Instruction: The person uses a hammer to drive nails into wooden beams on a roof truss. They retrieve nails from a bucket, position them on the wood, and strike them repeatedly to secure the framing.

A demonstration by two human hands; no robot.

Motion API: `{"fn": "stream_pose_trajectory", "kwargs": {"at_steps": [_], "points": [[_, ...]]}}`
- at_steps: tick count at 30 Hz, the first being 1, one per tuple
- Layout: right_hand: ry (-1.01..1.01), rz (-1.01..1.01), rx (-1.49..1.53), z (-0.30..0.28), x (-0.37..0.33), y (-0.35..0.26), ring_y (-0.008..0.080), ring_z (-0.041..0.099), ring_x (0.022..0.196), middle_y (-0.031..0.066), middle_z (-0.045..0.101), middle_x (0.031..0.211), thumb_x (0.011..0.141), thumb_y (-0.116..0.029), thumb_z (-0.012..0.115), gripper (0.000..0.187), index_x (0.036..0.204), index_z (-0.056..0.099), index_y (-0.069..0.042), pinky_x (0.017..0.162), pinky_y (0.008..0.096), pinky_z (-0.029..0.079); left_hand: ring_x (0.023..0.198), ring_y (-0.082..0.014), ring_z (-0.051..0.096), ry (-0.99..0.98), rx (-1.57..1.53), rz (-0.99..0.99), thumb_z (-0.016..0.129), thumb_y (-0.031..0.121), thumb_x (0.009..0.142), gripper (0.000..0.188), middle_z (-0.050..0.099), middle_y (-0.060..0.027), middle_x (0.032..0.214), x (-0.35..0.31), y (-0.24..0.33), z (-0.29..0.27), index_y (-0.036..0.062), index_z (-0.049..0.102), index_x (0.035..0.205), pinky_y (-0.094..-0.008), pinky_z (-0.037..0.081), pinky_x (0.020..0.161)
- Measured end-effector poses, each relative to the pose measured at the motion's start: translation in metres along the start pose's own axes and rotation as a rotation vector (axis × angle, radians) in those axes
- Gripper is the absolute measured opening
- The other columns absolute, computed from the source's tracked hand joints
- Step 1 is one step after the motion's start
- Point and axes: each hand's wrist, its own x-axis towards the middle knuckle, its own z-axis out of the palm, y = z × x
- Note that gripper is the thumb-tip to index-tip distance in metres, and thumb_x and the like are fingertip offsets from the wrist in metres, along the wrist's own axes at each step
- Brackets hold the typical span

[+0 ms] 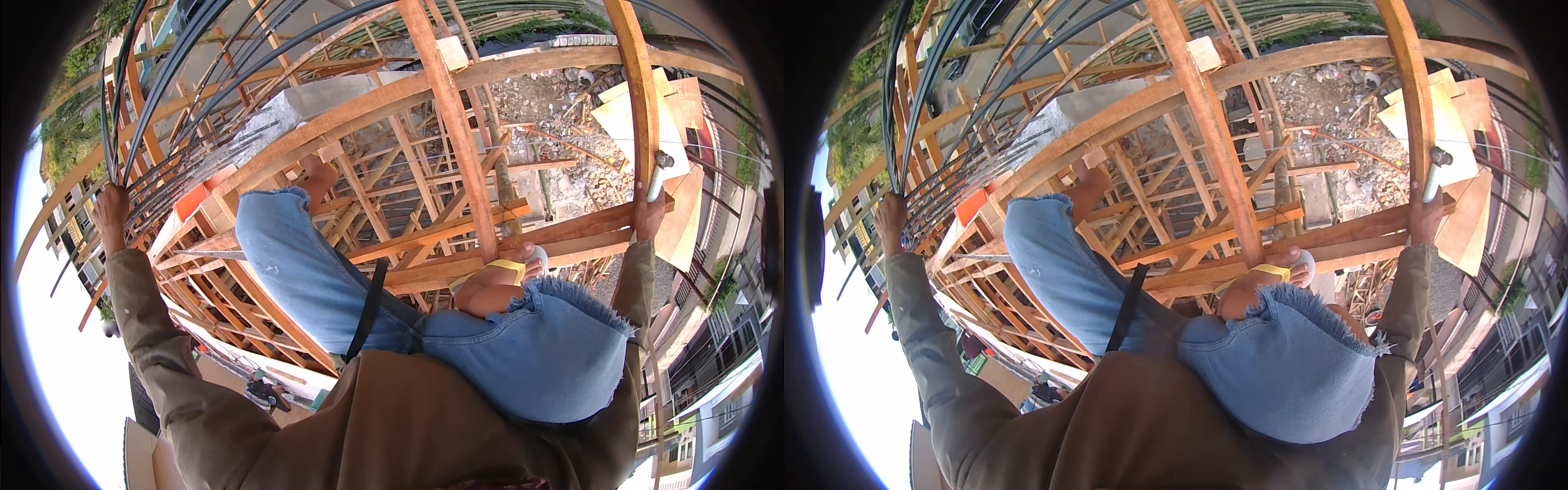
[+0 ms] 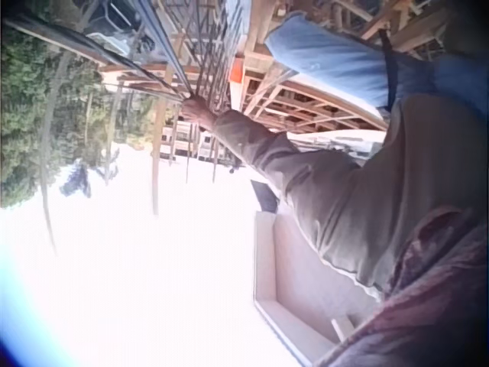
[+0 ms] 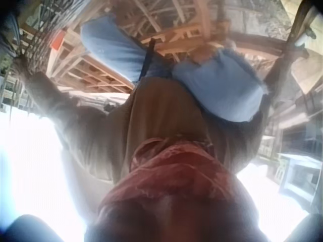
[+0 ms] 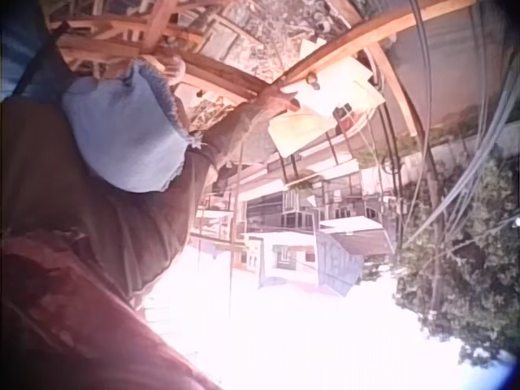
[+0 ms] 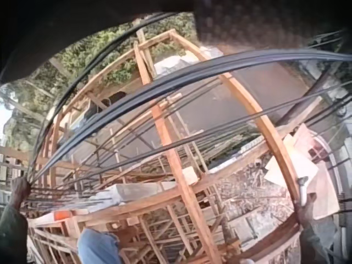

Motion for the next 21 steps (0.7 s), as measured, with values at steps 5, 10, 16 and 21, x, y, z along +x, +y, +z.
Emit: {"fn": "stream_pose_trajectory", "kwargs": {"at_steps": [5, 10, 16, 21], "points": [[0.093, -0.026, -0.165, 0.002, -0.004, -0.012, 0.0393, 0.067, 0.085, 0.0238, 0.068, 0.09, 0.093, -0.042, 0.07, 0.049, 0.114, 0.062, 0.002, 0.076, 0.0474, 0.05, 0.102, -0.0459, 0.065, -0.157, -0.045, -0.034, 0.043, 0.035, 0.096, 0.039, 0.07, -0.0242, 0.104, 0.016, -0.013, 0.016, 0.0056, 0.067, 0.105, -0.0584, 0.049, 0.086], [0.123, 0.06, -0.234, 0.003, -0.006, -0.011, 0.0444, 0.066, 0.087, 0.0245, 0.067, 0.089, 0.092, -0.043, 0.07, 0.047, 0.112, 0.061, -0.001, 0.075, 0.0503, 0.049, 0.108, -0.0397, 0.065, -0.22, 0.039, -0.078, 0.037, 0.043, 0.099, 0.046, 0.069, -0.0191, 0.114, 0.001, 0.004, -0.002, 0.0094, 0.066, 0.111, -0.0559, 0.049, 0.089], [0.042, 0.229, -0.298, 0.0, -0.005, -0.018, 0.0445, 0.066, 0.106, 0.0238, 0.07, 0.109, 0.089, -0.052, 0.069, 0.06, 0.134, 0.057, -0.014, 0.09, 0.0526, 0.051, 0.1, -0.0384, 0.069, -0.218, 0.074, -0.099, 0.036, 0.04, 0.1, 0.046, 0.071, -0.0199, 0.108, -0.001, 0.008, -0.004, 0.0084, 0.069, 0.105, -0.0561, 0.052, 0.084], [0.088, 0.314, -0.341, 0.003, -0.011, -0.026, 0.0455, 0.065, 0.106, 0.0239, 0.07, 0.11, 0.087, -0.054, 0.069, 0.061, 0.135, 0.057, -0.019, 0.089, 0.0531, 0.051, 0.083, -0.0368, 0.072, -0.051, 0.059, -0.01, 0.037, 0.036, 0.101, 0.048, 0.073, -0.0221, 0.094, -0.008, 0.011, -0.008, 0.0032, 0.071, 0.091, -0.0505, 0.056, 0.07]]}}
